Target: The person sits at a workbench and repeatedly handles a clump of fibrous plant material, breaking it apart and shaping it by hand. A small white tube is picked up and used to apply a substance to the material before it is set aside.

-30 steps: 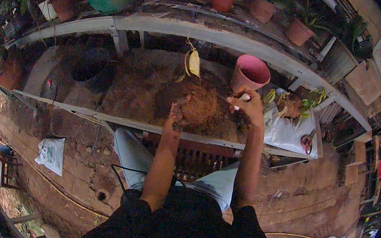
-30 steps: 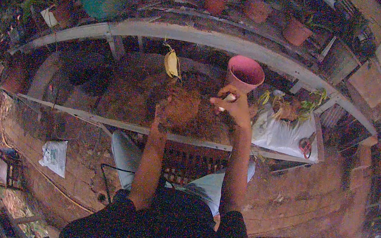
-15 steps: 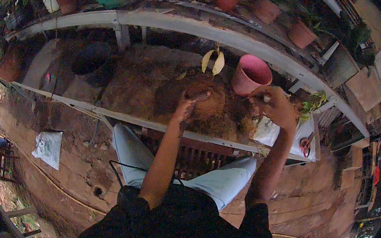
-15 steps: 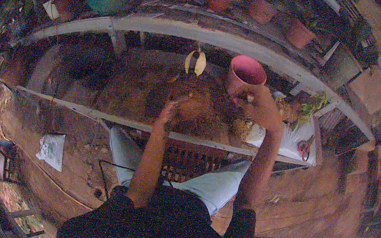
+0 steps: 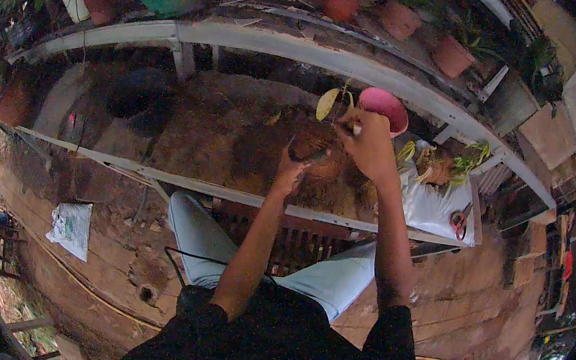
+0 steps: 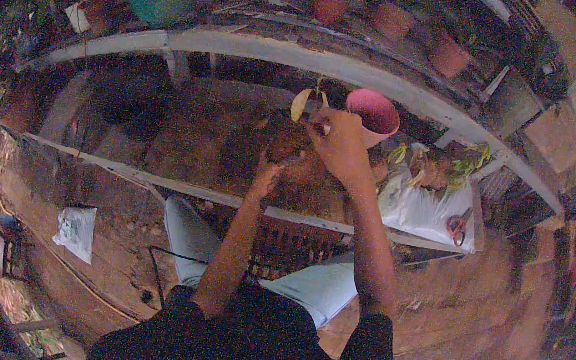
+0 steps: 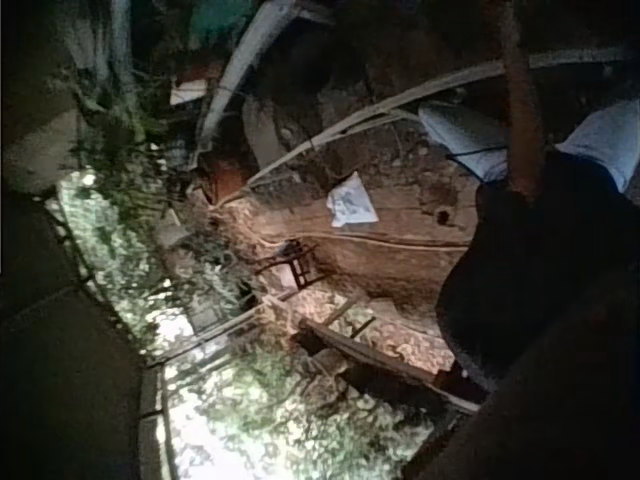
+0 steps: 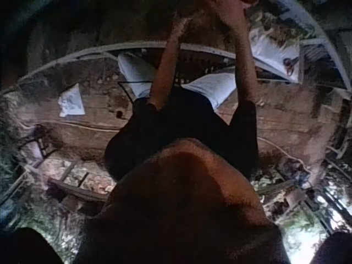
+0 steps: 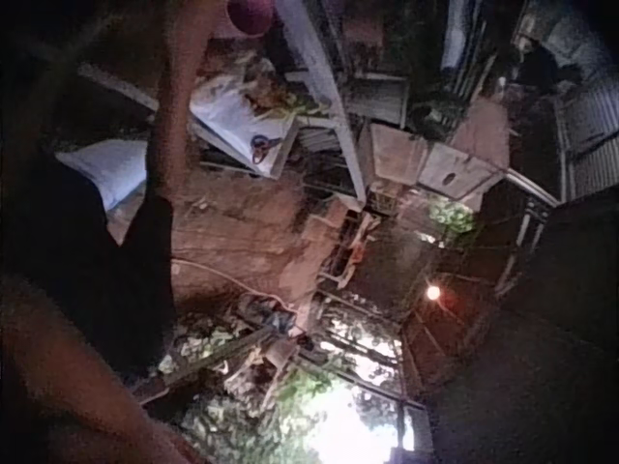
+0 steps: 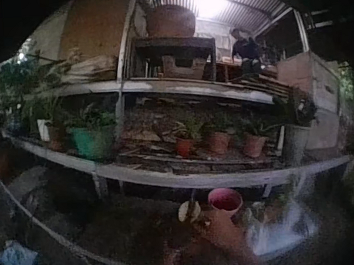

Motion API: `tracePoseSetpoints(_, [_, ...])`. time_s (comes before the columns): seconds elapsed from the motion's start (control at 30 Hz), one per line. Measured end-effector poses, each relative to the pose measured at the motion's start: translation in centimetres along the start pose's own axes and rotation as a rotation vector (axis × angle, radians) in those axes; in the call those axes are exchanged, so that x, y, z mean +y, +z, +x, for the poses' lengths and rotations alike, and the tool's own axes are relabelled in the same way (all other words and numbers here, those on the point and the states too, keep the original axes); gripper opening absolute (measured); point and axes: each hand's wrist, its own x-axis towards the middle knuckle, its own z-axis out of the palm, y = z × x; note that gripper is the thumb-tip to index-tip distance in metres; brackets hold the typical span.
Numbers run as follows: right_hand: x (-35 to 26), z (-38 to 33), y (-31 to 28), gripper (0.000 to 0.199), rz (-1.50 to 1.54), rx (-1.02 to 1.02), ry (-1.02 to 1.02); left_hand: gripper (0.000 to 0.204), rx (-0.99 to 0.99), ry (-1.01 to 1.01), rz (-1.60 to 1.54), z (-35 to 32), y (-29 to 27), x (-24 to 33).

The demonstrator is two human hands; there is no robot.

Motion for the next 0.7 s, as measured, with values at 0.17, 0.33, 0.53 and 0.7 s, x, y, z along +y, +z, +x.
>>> tracePoseSetpoints(0.17, [-1.0, -1.4, 0.3, 0.016, 0.055, -0.074, -0.006, 0.084, 0.003, 0.086, -0.040, 3.2, -4.2, -2.8])
tracePoseSetpoints(0.33, [-1.4, -2.8, 0.7, 0.015, 0.104, -0.077, 0.030, 0.068, 0.101, 0.057, 0.017, 2.3, -2.1, -1.4])
tracePoseSetpoints(0.53, [-1.7, -3.5, 1.2, 0.016, 0.101, -0.077, -0.050, 0.042, -0.037, 0.117, -0.156, 1.4, -0.1, 0.8])
tracePoseSetpoints(0.7, [-2.4, -3.6, 1.7, 0.019, 0.130, -0.089, -0.037, 0.037, 0.004, 0.060, -0.187, 1.8, -1.1, 0.3])
